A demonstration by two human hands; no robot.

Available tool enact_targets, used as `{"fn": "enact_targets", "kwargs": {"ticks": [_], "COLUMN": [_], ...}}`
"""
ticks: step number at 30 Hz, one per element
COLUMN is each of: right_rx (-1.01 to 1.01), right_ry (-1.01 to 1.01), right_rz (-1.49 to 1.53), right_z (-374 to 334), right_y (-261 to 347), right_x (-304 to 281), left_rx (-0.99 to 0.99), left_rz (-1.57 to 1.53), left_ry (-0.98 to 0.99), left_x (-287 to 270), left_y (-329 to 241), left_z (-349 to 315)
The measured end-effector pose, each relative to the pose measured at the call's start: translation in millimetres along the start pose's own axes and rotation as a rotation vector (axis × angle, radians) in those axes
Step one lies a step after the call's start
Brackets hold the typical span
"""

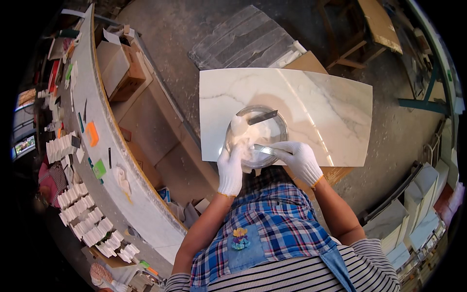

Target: The person applies a white adhesive substance to the surface of a large rectangular tile using a metal trowel. They scoop the adhesive from a metal container and spread it evenly across the tile's surface, then lift and inspect the tile before placing it back down.

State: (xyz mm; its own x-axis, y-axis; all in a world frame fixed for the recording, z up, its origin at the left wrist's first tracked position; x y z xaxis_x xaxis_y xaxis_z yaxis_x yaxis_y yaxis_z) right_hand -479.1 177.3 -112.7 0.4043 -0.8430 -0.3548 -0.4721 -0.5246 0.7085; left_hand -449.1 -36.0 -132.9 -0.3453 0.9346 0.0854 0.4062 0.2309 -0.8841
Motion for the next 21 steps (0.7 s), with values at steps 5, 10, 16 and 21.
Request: {"fn": "enact_targets", "kwargs": {"ticks": [5, 10, 16, 21], "right_rx": [0.069, 0.165, 0.219, 0.216], "right_ry": [0.05, -0.031, -0.239, -0.349], "right_rz": [0.138, 0.286, 0.413, 0.375], "right_z": [9, 28, 70, 108], "right_y": [-2, -20, -35, -46], "right_x": [-16, -38, -74, -92], "left_rx": [-0.011, -0.025, -0.035, -0.031], "left_rz": [-0.002, -0.055, -0.039, -0.061], "left_ry": [-0.02, -0.023, -0.011, -0.041], "left_x": [-7, 1, 3, -1], "left_y": [17, 7, -2, -1], "left_z": [11, 20, 26, 23]}}
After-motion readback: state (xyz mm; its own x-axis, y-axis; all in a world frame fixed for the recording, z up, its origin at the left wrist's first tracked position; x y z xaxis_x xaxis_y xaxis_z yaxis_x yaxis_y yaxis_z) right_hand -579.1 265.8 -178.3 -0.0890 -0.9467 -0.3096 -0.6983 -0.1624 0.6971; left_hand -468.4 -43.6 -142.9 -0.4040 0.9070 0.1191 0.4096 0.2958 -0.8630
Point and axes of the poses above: each hand's wrist, its own z-axis towards the middle knuckle, its own x-axis out of the palm, y = z × x, the point moved 3 cm from there along z, towards the middle knuckle, and after that the axes turned 12 degrees about x, right-handed, at the moved point
